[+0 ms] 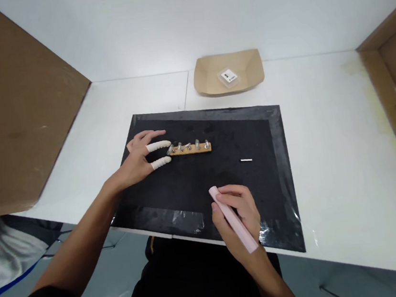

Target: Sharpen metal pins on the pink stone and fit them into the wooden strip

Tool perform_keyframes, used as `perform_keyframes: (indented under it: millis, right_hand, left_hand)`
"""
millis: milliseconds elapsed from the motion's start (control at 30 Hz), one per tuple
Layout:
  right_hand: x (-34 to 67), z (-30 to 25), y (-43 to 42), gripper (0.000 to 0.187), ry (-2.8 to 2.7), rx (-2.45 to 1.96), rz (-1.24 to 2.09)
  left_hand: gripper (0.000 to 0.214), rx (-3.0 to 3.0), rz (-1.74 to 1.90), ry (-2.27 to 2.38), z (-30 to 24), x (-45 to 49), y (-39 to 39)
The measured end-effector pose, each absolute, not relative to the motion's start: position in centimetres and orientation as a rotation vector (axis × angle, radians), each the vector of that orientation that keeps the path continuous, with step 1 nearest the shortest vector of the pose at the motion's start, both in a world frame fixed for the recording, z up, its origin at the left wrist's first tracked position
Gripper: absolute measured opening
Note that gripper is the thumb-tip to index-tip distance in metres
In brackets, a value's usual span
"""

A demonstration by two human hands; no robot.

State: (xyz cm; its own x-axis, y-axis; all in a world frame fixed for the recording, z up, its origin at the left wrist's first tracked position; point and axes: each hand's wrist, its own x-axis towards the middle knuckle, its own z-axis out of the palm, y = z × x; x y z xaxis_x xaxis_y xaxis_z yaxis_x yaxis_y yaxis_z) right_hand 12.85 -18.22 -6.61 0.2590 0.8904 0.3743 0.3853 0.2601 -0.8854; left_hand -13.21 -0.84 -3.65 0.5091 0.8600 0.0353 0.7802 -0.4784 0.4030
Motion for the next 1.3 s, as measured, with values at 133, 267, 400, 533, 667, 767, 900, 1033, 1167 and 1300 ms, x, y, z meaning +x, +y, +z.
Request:
perform_keyframes:
  millis: [133, 267, 400, 533, 667, 767, 900, 1033, 1167, 1300]
  right_hand:
    - [12.8, -6.6, -18.3, 0.021, -1.329, -1.343, 0.538]
    - [12.8, -6.5, -18.3, 0.02, -1.309, -1.371, 0.54]
    - [12.9, -6.4, -18.3, 0.017, -1.318, -1.407, 0.543]
    - [13.2, -6.6, -18.3, 0.013, -1.298, -1.469, 0.555]
    - [13.3, -6.8, -18.3, 0.01, -1.28, -1.5, 0.567]
    - [13.3, -7.0, -18.2, 0.009, -1.296, -1.546, 0.565]
    - [13.3, -7.4, -18.2, 0.012, -1.291, -1.555, 0.552]
    - [13.3, -7.7, -18.1, 0.015, -1.365, -1.513, 0.509]
    - [13.1, -7.6, -17.8, 0.014, -1.4, -1.505, 0.466]
    - [13.0, -7.4, -17.8, 0.014, -1.372, -1.517, 0.486]
  left_hand:
    - [0.025, 2.414, 0.418, 1.381, -4.3, -12.6, -0.3]
    - [0.019, 2.395, 0.425, 1.315, -4.5, -12.2, 0.6]
    - [0.02, 2.318, 0.475, 1.317, -4.9, -12.0, 1.1]
    - [0.036, 2.276, 0.507, 1.34, -5.1, -11.9, 1.0]
    - [0.02, 2.288, 0.532, 1.331, -5.4, -11.8, 0.7]
    - [0.009, 2.296, 0.567, 1.318, -5.8, -11.8, 0.5]
    - [0.009, 2.303, 0.61, 1.301, -6.2, -11.8, 0.5]
    - [0.009, 2.319, 0.658, 1.282, -6.1, -11.8, 0.4]
    - [0.009, 2.314, 0.626, 1.292, -6.0, -11.8, 0.4]
    - [0.009, 2.324, 0.628, 1.288, -6.1, -11.9, 0.4]
